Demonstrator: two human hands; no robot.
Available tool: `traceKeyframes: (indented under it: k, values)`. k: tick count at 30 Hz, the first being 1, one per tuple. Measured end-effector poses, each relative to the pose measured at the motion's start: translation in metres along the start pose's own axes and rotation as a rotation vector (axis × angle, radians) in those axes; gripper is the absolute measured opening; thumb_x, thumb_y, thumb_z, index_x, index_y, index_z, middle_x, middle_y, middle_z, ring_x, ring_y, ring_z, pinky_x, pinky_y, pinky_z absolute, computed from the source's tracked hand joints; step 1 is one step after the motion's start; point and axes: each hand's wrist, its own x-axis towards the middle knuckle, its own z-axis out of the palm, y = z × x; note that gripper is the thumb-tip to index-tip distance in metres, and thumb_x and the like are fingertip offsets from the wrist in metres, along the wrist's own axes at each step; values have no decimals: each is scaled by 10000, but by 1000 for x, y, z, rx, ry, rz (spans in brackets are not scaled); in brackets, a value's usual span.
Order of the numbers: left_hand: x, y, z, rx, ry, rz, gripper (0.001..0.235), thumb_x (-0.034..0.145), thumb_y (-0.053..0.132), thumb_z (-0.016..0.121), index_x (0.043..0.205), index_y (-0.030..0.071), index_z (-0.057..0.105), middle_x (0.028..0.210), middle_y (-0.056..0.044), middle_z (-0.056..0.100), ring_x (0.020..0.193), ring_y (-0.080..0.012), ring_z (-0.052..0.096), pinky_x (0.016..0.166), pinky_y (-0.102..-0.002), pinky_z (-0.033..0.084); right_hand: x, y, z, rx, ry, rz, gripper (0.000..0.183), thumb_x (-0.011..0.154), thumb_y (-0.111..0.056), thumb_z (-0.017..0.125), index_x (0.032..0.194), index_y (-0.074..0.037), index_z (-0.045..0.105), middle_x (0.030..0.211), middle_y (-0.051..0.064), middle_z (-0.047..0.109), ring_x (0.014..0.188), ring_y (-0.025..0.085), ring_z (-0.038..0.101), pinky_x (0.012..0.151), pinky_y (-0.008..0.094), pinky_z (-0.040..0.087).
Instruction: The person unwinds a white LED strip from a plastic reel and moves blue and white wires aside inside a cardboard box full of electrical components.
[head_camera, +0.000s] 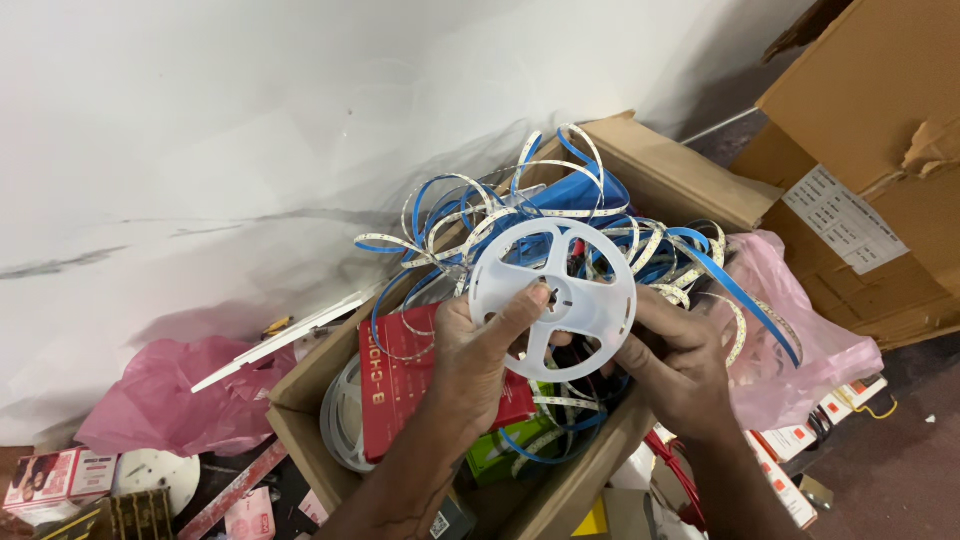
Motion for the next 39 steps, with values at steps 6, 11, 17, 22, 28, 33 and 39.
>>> traceKeyframes:
  k: [6,11,17,22,28,33,39]
  values:
    - [-4,-2,-2,42,-81,-17,344,887,242,793,1063,-49,741,854,-106,769,681,-114,705,600,-254,584,-8,13,8,-156,308,-18,204,879,8,744,1077,54,759,982,110,780,842,107,720,767,242,580]
    - [-3,-6,1,12,-72,5,350,867,240,808,1054,-48,741,853,-113,770,663,-118,706,581,-261,584,-12,12,19,-252,493,-37,160,830,-1,797,978,41,751,852,56,740,717,86,667,650,225,543]
    - [-3,-8,2,38,-65,6,336,878,229,793,1053,-55,744,865,-116,772,698,-125,715,630,-263,593,-11,4,31,-525,511,-239,149,865,21,760,1013,13,769,806,57,687,719,109,623,673,239,478]
    - [-5,-9,4,61,-80,42,319,910,234,767,1067,-43,745,869,-112,769,738,-129,714,662,-268,584,-4,-8,30,-567,354,-299,173,870,-7,721,1042,6,741,964,98,748,841,160,739,772,268,553]
    - [-4,-10,3,94,-61,47,336,905,243,773,1081,-42,745,913,-106,777,781,-129,723,708,-269,592,0,-12,24,-458,276,-225,225,808,-15,762,1033,-10,751,988,88,760,870,158,737,784,271,556]
    - [-1,-14,4,84,-111,-19,382,887,295,777,1075,-35,743,910,-109,784,778,-139,741,715,-277,609,-7,-1,30,-491,540,-225,190,771,6,809,954,-14,760,923,60,723,818,132,677,740,254,529]
    - [-4,-19,7,62,-67,-16,431,880,321,798,1119,-33,734,961,-76,758,814,-108,699,714,-275,584,-9,-1,35,-533,516,-328,218,815,-9,814,1025,1,758,1012,75,719,884,135,666,773,255,527]
